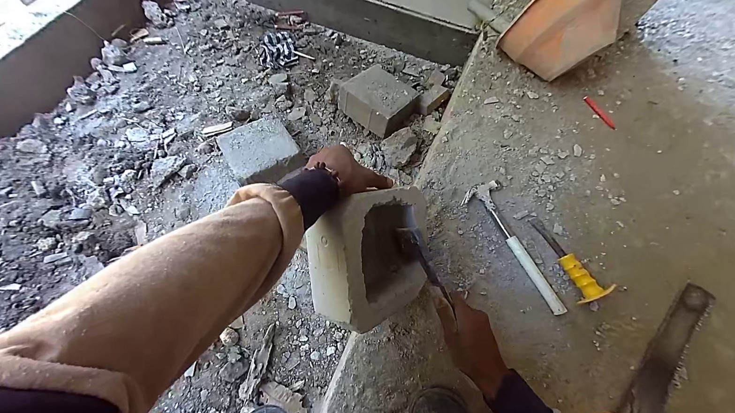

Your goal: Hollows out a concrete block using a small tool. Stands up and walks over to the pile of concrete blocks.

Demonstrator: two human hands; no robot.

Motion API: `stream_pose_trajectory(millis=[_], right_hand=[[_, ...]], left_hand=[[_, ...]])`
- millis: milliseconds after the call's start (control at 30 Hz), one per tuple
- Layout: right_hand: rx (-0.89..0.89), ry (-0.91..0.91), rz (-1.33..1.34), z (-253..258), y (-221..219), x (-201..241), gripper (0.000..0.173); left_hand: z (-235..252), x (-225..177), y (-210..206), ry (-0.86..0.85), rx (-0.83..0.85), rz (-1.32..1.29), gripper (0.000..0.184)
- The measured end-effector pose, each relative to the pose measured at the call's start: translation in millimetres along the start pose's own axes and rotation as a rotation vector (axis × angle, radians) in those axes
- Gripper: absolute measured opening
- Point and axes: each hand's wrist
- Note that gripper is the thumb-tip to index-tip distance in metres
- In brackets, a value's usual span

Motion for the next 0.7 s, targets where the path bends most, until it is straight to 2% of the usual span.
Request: stream_pose_trajectory(millis=[167,333,533,633,700], right_hand=[[-0.138,0.072,0.239,-4.3,2.3,-1.6,0.057],[0.070,-0.046,0.117,-6.0,-7.1,-9.0,0.055],[-0.096,0.057,0.229,-8.9,-6.9,-3.6,0.057],[0.058,-0.039,0.151,-10.3,-15.4,-1.2,0.054],[0.126,-0.126,0.273,-9.0,-18.7,1.4,0.056]], left_hand=[[1.4,-1.7,0.3,0.000,0.001,0.019,0.083],[0.0,-1.3,-0.7,0.001,-0.003,0.011,0.082],[-4.7,0.2,-1.9,0.013,-0.006,0.015,0.080],[-7.9,1.8,-1.9,0.013,0.002,0.016,0.079],[-7.1,0.4,0.5,0.019,-0.015,0.010,0.079]])
Point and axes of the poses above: each hand's wrist, its own z-axis towards the middle knuckle, its own y-axis out of the back of the hand, x = y × z, and after that the axes turned 6 degrees about -z, right-handed
